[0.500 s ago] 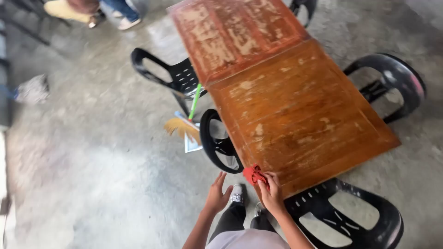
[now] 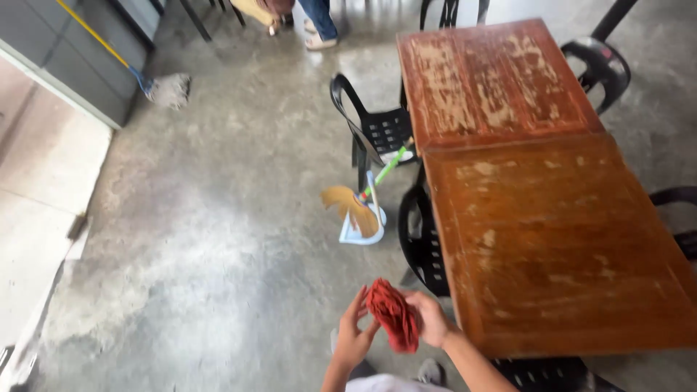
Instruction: Cleaning a table and a bar counter area including a cigarette display case using a cloth.
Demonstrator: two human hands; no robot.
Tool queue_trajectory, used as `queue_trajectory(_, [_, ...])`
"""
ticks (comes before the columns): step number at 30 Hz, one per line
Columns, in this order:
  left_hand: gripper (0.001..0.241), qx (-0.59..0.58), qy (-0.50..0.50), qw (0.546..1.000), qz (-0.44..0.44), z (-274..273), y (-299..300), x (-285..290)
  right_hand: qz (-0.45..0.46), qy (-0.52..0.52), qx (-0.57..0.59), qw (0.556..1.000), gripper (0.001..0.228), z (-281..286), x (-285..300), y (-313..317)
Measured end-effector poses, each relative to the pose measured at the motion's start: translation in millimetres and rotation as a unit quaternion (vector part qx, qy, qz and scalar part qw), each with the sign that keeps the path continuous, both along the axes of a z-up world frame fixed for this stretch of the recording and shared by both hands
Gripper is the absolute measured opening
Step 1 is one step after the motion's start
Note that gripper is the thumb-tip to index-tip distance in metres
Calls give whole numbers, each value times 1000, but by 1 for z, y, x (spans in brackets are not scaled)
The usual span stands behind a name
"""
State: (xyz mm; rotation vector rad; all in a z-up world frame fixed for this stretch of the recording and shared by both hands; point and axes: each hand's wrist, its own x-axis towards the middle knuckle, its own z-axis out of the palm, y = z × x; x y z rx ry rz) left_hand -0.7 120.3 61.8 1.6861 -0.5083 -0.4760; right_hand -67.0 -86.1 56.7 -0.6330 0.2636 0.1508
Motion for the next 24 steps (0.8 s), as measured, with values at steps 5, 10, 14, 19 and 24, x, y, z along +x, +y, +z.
queue_trajectory(5, [66, -19, 74, 997, 26, -18, 49, 64, 17, 41, 62, 997, 51, -67, 53, 29])
queue_trajectory(10, [55, 12, 76, 997, -9, -7, 89, 122, 20, 23, 16, 999, 51, -86, 97, 69])
queue_trajectory(14, [52, 38, 49, 996, -60, 23, 78, 170, -93, 8, 123, 988, 62, -58, 112, 74])
queue_trajectory(19, [51, 33, 42, 991, -121, 22, 34, 216, -210, -37, 126, 969, 65, -64, 107, 45])
queue_trajectory(24, [49, 44, 53, 975, -213, 27, -32, 244, -264, -93, 64, 958, 68, -68, 91, 12])
